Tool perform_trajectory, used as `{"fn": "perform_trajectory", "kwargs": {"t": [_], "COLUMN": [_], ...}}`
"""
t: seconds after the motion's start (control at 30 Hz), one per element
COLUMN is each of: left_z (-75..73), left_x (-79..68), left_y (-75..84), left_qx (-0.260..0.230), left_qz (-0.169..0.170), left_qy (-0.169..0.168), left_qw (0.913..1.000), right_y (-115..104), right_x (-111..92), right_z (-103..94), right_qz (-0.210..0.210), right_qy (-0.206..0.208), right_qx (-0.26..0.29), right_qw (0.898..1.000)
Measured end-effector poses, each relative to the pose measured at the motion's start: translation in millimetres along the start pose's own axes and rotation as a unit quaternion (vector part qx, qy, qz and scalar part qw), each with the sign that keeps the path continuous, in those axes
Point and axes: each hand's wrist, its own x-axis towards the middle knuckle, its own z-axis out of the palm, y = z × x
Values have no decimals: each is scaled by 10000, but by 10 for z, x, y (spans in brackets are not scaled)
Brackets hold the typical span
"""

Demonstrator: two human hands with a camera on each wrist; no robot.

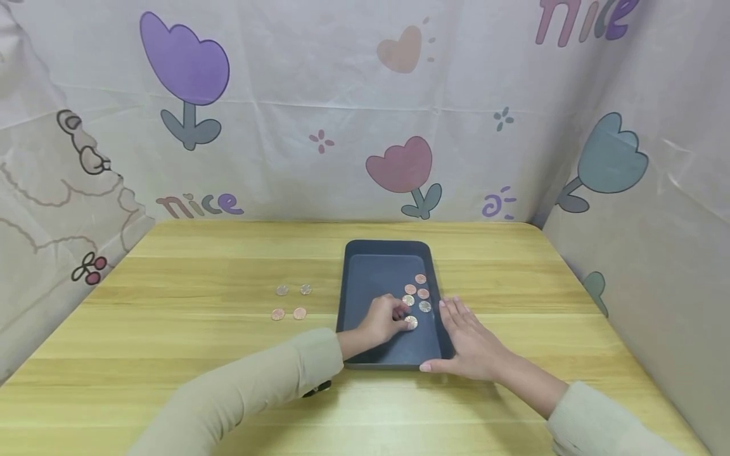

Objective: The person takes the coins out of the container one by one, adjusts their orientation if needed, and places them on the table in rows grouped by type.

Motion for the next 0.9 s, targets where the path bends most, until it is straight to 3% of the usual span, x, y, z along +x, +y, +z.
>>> {"fn": "perform_trajectory", "kwargs": {"t": [0.47, 0.57, 0.77, 0.9], "left_z": [-15, -23, -65, -96], "left_x": [53, 65, 30, -2], "left_y": [80, 88, 81, 67], "left_qx": [749, 712, 594, 154], "left_qz": [-208, -308, -102, -244], "left_qy": [-139, -177, 2, -57], "left_qw": [9969, 9968, 9982, 9996], "right_y": [-4, -5, -8, -8], "right_x": [0, -5, -8, -4], "right_z": [-3, -5, -15, -22], "right_qz": [48, 63, -15, -18], "right_qy": [-26, -26, 61, 72], "right_qx": [7, 11, -7, -13], "right_qw": [10000, 10000, 10000, 10000]}}
